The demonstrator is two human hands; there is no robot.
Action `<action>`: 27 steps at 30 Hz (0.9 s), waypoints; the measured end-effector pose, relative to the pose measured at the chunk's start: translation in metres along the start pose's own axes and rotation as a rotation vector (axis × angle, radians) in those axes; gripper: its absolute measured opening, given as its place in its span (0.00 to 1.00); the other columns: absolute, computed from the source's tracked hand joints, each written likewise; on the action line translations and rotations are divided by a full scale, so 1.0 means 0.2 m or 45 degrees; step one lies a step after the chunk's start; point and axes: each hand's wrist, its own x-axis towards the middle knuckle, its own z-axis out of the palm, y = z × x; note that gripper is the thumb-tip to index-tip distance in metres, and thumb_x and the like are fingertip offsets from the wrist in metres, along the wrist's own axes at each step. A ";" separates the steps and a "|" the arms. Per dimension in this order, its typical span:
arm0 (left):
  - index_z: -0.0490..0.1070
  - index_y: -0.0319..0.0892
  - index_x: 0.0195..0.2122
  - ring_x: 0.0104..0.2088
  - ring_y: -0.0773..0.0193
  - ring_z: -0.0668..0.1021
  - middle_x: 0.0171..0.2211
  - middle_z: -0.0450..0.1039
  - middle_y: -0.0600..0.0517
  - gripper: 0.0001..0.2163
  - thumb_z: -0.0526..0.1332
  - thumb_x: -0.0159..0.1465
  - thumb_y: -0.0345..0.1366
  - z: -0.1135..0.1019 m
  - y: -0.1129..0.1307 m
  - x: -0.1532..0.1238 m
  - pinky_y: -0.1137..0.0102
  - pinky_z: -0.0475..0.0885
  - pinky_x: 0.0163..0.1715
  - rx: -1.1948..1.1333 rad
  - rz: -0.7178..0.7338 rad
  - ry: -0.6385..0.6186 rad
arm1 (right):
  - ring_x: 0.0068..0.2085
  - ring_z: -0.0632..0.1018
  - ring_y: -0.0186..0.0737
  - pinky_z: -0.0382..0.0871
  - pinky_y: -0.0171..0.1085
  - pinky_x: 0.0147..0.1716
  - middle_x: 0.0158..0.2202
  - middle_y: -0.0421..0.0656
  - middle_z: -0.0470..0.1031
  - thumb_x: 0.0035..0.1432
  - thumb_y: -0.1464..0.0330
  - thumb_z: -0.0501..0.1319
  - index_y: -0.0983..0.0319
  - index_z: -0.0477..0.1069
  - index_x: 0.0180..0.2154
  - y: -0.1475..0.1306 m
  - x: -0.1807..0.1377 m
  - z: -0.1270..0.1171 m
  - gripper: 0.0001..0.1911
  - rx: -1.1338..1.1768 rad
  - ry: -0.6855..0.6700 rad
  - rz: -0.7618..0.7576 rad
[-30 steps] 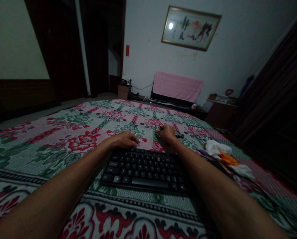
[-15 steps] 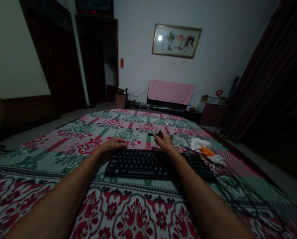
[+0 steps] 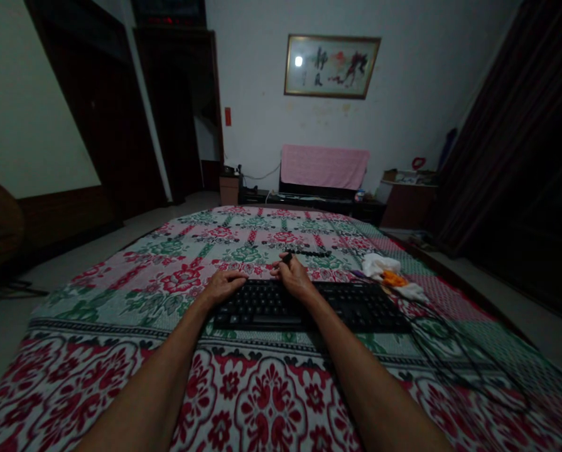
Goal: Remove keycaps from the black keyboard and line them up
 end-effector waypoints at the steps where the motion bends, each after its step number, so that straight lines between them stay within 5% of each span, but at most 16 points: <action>1: 0.76 0.42 0.37 0.43 0.57 0.75 0.38 0.77 0.50 0.16 0.58 0.52 0.44 0.00 0.00 0.00 0.67 0.66 0.46 0.007 0.007 0.003 | 0.29 0.77 0.30 0.71 0.30 0.28 0.33 0.40 0.71 0.55 0.71 0.49 0.60 0.55 0.41 0.00 0.00 0.00 0.10 0.019 -0.021 -0.007; 15: 0.77 0.43 0.35 0.41 0.58 0.76 0.37 0.78 0.51 0.14 0.58 0.52 0.43 0.01 0.01 -0.01 0.66 0.66 0.46 0.053 0.013 0.054 | 0.30 0.76 0.34 0.69 0.31 0.25 0.30 0.42 0.73 0.49 0.58 0.59 0.62 0.64 0.36 -0.01 -0.02 -0.05 0.16 0.070 -0.044 -0.064; 21: 0.77 0.42 0.35 0.38 0.59 0.77 0.35 0.78 0.52 0.15 0.56 0.53 0.43 0.02 -0.01 0.00 0.68 0.69 0.42 0.059 0.047 0.078 | 0.30 0.76 0.36 0.69 0.32 0.28 0.28 0.41 0.73 0.48 0.59 0.61 0.62 0.66 0.35 0.01 -0.04 -0.04 0.15 0.065 -0.115 -0.092; 27: 0.77 0.43 0.35 0.39 0.59 0.77 0.36 0.78 0.52 0.14 0.56 0.53 0.42 0.02 -0.01 0.00 0.68 0.68 0.42 0.108 0.065 0.083 | 0.33 0.75 0.37 0.68 0.36 0.37 0.31 0.42 0.74 0.52 0.63 0.58 0.62 0.68 0.36 0.01 -0.06 -0.03 0.11 -0.212 -0.194 -0.313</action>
